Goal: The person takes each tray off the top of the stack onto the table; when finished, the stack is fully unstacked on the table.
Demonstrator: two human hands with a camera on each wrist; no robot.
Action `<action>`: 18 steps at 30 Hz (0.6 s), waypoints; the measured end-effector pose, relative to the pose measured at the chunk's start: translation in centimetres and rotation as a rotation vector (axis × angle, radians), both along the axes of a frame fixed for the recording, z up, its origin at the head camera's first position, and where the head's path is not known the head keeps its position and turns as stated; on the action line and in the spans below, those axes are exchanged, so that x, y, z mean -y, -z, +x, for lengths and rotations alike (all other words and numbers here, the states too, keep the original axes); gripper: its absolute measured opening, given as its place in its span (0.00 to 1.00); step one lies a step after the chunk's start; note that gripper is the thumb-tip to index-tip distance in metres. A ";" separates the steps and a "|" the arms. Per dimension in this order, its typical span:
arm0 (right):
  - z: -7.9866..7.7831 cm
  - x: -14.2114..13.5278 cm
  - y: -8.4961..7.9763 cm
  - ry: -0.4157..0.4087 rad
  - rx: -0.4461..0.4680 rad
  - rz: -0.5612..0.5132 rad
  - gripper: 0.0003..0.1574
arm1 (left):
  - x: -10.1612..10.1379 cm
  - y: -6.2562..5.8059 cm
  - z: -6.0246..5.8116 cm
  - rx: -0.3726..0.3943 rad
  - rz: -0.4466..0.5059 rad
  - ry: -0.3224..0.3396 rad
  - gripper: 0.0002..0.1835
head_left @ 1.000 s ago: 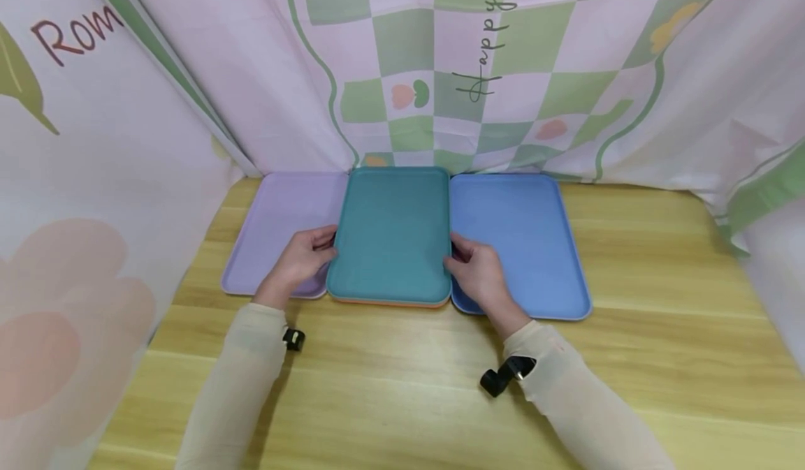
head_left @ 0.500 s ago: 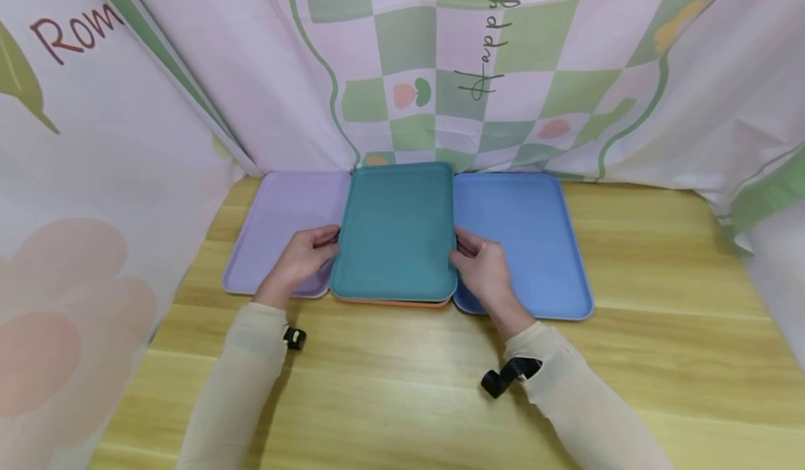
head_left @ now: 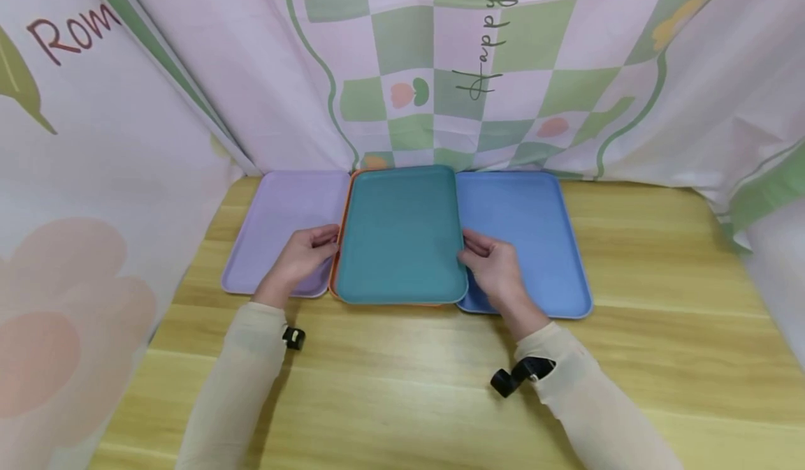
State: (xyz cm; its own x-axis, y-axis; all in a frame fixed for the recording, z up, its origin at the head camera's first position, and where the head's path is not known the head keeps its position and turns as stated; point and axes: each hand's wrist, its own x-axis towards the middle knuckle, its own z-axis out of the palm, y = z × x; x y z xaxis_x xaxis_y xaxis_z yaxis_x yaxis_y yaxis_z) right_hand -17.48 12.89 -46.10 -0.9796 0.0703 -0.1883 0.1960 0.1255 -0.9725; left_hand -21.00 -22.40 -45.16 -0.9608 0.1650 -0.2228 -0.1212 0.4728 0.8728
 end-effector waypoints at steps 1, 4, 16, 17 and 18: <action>0.0 -0.1 0.0 0.006 0.004 -0.001 0.33 | 0.0 0.0 0.0 -0.003 -0.004 0.000 0.29; 0.1 -0.3 0.0 0.028 0.011 0.005 0.32 | -0.1 0.0 0.0 -0.018 -0.010 0.010 0.29; 0.6 -1.1 0.1 0.191 -0.001 0.034 0.27 | -0.1 0.2 -0.1 0.010 0.008 -0.008 0.29; 0.7 -1.2 0.1 0.195 -0.002 0.043 0.27 | -0.1 0.2 -0.1 0.016 0.010 -0.010 0.29; 0.8 -1.4 0.2 0.196 -0.003 0.046 0.27 | -0.1 0.2 -0.1 0.019 0.010 -0.013 0.29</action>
State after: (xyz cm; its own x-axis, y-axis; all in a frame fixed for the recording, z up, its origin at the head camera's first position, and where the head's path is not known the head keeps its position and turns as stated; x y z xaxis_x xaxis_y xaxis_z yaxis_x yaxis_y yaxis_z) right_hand -16.72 14.28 -46.26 -0.9469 0.2682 -0.1776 0.2182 0.1295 -0.9673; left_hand -21.06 -22.27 -45.32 -0.9584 0.1554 -0.2396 -0.1438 0.4620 0.8751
